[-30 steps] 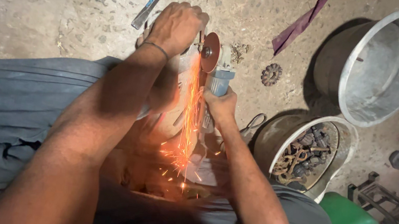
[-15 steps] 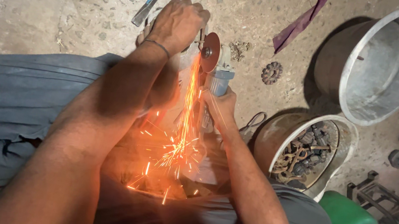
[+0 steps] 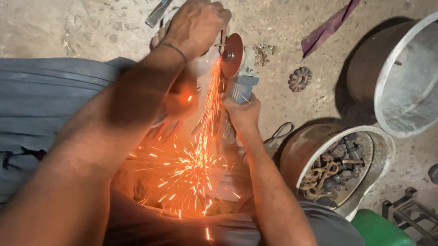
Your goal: The person sits on the workshop floor and hammers small metal pieces against a metal block, uses pliers to hold and reposition them, then grinds a piece with a handheld angle grinder producing sparks, and resumes hammering the pieces.
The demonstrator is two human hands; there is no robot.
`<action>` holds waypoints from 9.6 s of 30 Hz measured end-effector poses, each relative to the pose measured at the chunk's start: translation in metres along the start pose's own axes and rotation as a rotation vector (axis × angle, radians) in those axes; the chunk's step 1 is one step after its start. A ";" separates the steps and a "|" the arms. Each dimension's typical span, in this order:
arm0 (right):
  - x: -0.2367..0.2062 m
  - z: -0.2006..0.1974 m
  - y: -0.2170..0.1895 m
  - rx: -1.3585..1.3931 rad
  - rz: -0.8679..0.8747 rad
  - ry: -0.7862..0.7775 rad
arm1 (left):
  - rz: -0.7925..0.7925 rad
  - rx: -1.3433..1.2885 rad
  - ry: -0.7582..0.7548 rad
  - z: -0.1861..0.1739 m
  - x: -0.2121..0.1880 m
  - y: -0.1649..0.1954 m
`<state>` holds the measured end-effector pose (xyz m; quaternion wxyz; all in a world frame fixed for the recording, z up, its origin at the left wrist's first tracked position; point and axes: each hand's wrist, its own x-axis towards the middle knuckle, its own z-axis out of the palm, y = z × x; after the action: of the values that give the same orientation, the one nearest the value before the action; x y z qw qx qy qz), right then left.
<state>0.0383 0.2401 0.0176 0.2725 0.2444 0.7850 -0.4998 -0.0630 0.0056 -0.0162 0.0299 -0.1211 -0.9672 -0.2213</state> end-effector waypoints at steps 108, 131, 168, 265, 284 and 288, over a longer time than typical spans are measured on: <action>-0.011 -0.035 0.004 -0.182 -0.121 -0.038 | -0.900 -1.145 -0.196 0.012 0.039 -0.013; -0.008 -0.025 0.007 -0.268 -0.113 -0.023 | -0.898 -1.123 -0.214 0.009 0.040 -0.013; -0.005 -0.017 0.010 -0.281 -0.155 -0.034 | -0.870 -1.232 -0.146 0.023 0.036 -0.019; -0.003 -0.053 -0.001 0.136 -0.024 0.099 | -0.174 -0.305 -0.464 -0.004 0.031 -0.013; -0.019 -0.054 -0.025 0.167 -0.020 0.091 | -0.227 -0.956 -0.204 -0.039 0.061 -0.004; -0.032 -0.062 -0.058 0.250 -0.048 0.068 | -0.290 -1.144 -0.154 -0.052 0.069 0.002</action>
<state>0.0125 0.2718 0.0985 0.2009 0.2744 0.7311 -0.5915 -0.1294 0.0001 0.0391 -0.1407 -0.0004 -0.7003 -0.6998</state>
